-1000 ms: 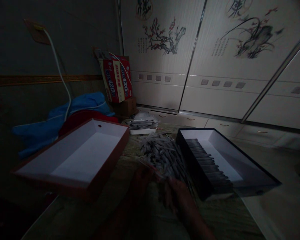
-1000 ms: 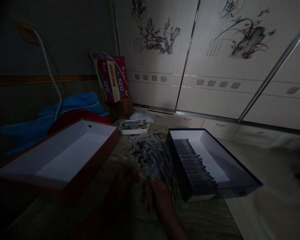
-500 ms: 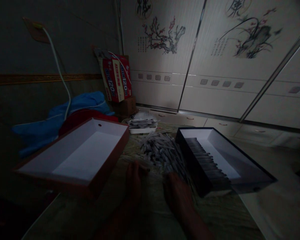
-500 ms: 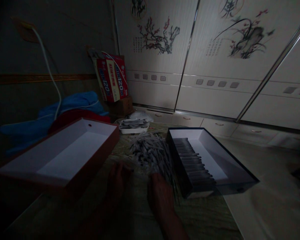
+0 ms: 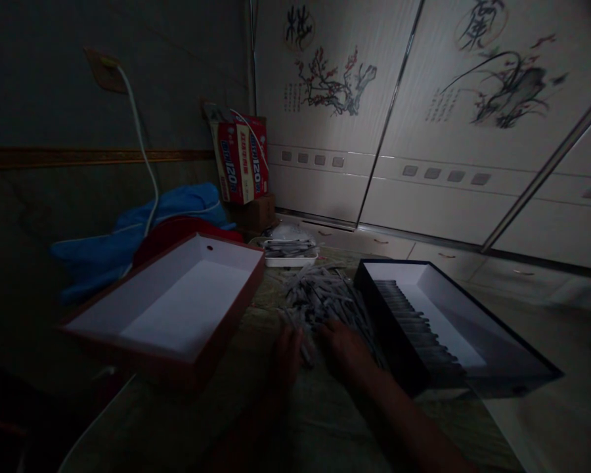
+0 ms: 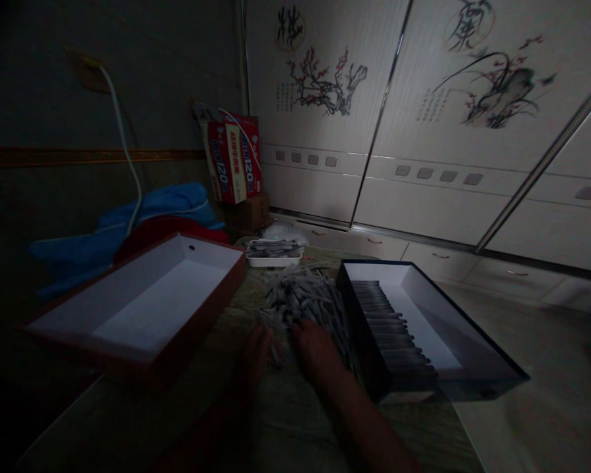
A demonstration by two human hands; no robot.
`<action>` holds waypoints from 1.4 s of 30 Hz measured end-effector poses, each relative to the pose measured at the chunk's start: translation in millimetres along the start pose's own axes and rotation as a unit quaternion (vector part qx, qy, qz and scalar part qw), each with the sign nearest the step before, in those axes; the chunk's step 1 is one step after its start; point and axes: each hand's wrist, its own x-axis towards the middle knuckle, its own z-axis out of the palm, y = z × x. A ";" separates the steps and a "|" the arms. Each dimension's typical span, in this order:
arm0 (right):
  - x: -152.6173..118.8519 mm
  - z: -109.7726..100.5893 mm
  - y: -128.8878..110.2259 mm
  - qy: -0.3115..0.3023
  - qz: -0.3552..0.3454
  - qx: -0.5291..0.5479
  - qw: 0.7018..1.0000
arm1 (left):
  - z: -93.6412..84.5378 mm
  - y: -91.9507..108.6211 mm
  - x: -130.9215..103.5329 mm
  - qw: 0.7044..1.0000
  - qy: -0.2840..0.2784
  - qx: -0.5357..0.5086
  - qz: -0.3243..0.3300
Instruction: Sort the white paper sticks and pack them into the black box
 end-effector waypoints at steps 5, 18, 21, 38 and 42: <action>15.6 -2.6 5.0 -0.040 -0.023 -0.016 0.999 | 2.6 -0.6 0.2 0.988 0.032 0.138 0.053; -44.8 2.5 16.6 0.198 0.115 0.312 0.922 | -7.7 -2.7 0.1 0.921 -0.040 0.320 0.217; -61.5 7.2 21.2 0.208 0.137 0.394 0.885 | -8.2 -1.4 -1.1 0.889 -0.079 0.371 0.257; -66.0 6.2 25.9 0.179 0.110 0.358 0.910 | -5.9 7.9 -1.7 0.827 -0.200 0.460 0.255; -64.1 12.2 25.1 0.183 0.110 0.353 0.911 | -3.9 8.1 -4.4 0.826 -0.203 0.461 0.252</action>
